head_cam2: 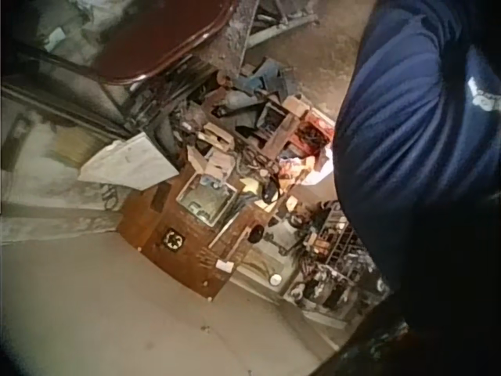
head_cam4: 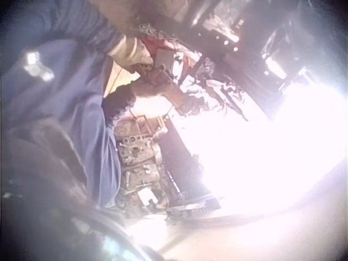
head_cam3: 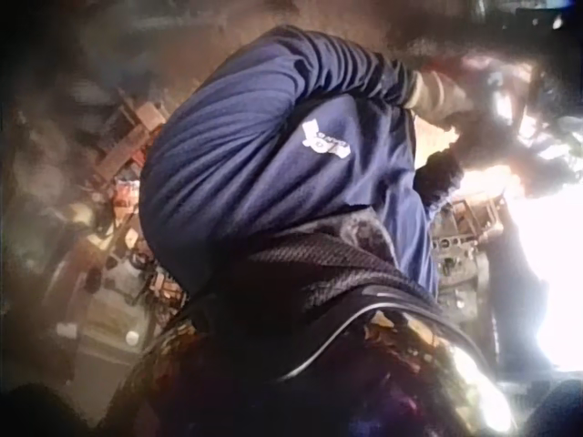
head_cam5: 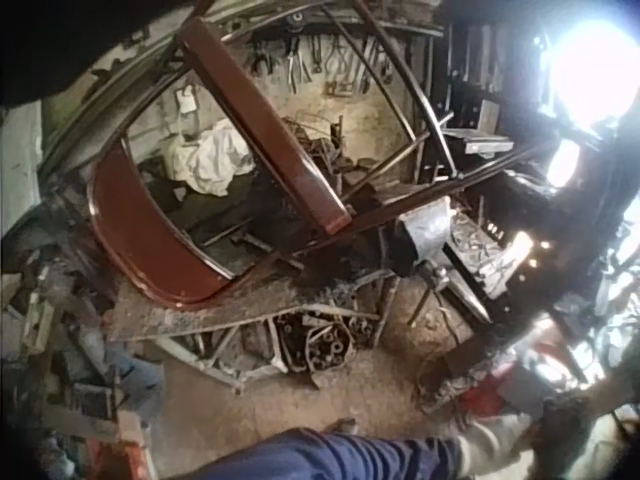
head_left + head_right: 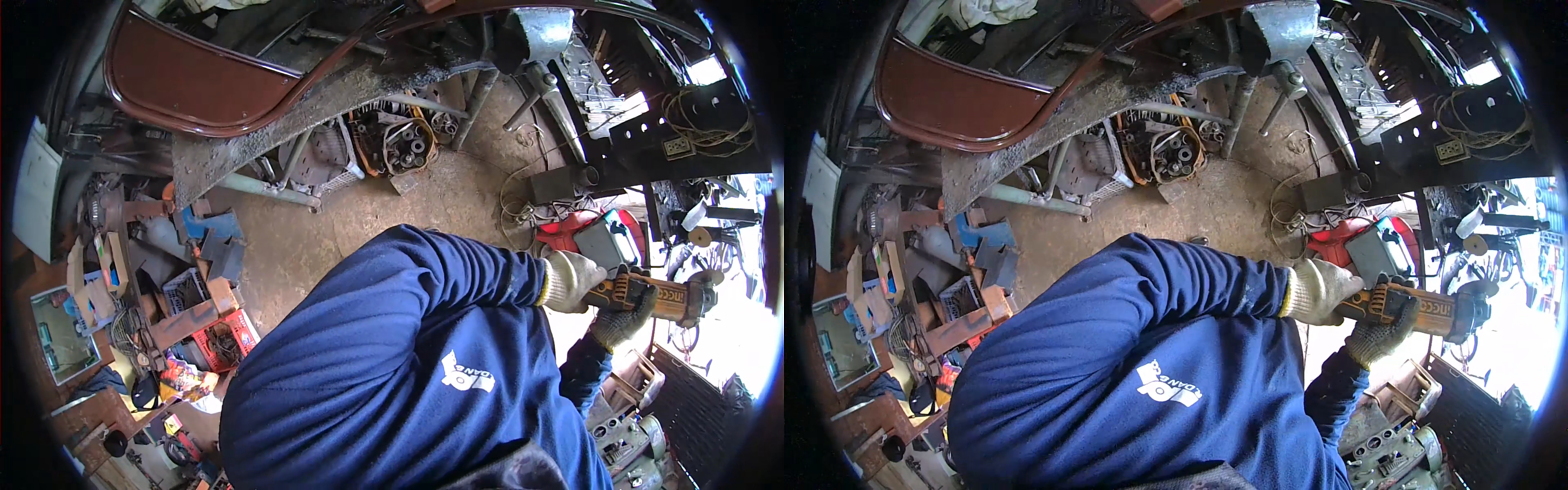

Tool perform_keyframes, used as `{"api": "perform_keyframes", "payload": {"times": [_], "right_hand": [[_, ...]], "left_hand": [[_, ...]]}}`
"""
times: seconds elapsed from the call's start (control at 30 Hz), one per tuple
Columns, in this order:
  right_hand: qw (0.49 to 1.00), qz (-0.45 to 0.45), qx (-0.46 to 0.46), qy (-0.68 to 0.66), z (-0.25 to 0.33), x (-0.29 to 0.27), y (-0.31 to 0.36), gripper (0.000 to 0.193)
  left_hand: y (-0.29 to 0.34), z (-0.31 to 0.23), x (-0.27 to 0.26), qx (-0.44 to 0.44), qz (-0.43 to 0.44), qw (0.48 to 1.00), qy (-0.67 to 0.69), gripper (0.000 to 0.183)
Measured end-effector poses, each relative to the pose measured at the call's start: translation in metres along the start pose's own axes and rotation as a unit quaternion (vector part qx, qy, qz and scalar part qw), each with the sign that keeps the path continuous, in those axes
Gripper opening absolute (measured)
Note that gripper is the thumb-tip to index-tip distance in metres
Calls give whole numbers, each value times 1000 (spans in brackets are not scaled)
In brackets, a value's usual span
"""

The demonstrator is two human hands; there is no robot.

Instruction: The person uses an angle grinder to smooth a metal joint, then positions a curved metal rod against a metal frame, secures it with a clamp, and uses a welding tool to weld the rod to the frame.

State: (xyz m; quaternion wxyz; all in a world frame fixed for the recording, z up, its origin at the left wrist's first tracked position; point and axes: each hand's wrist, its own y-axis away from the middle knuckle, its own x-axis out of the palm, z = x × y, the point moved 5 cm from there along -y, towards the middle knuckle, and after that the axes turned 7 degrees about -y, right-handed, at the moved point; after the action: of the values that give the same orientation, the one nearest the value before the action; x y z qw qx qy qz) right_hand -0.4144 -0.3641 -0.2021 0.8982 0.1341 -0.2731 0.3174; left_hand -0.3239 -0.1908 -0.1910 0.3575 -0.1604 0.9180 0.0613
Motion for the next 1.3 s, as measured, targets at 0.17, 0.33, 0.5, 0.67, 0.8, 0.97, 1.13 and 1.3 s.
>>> {"api": "perform_keyframes", "payload": {"times": [0.17,0.33,0.5,0.67,0.8,0.97,1.13,1.3], "right_hand": [[1000,-12,13,24,6,13,14,49],[998,-3,-11,58,8,2,11,46],[998,-4,-4,65,2,5,13,47],[998,-12,9,54,-1,17,20,46],[998,64,22,19,0,3,21,42],[991,-57,-63,107,-14,-20,30,35],[995,-67,-78,-6,17,17,52,53],[989,-86,-96,-71,35,-54,50,51]], "left_hand": [[4,-2,2,47,-67,997,9,55],[5,-1,0,20,-52,998,35,66],[4,4,4,4,-10,1000,29,71],[8,8,-1,15,4,999,42,71],[4,3,-5,45,38,995,83,71],[-27,0,3,26,104,973,204,70],[-44,-9,36,-68,267,918,284,61],[-72,-51,72,14,179,974,136,59]]}}
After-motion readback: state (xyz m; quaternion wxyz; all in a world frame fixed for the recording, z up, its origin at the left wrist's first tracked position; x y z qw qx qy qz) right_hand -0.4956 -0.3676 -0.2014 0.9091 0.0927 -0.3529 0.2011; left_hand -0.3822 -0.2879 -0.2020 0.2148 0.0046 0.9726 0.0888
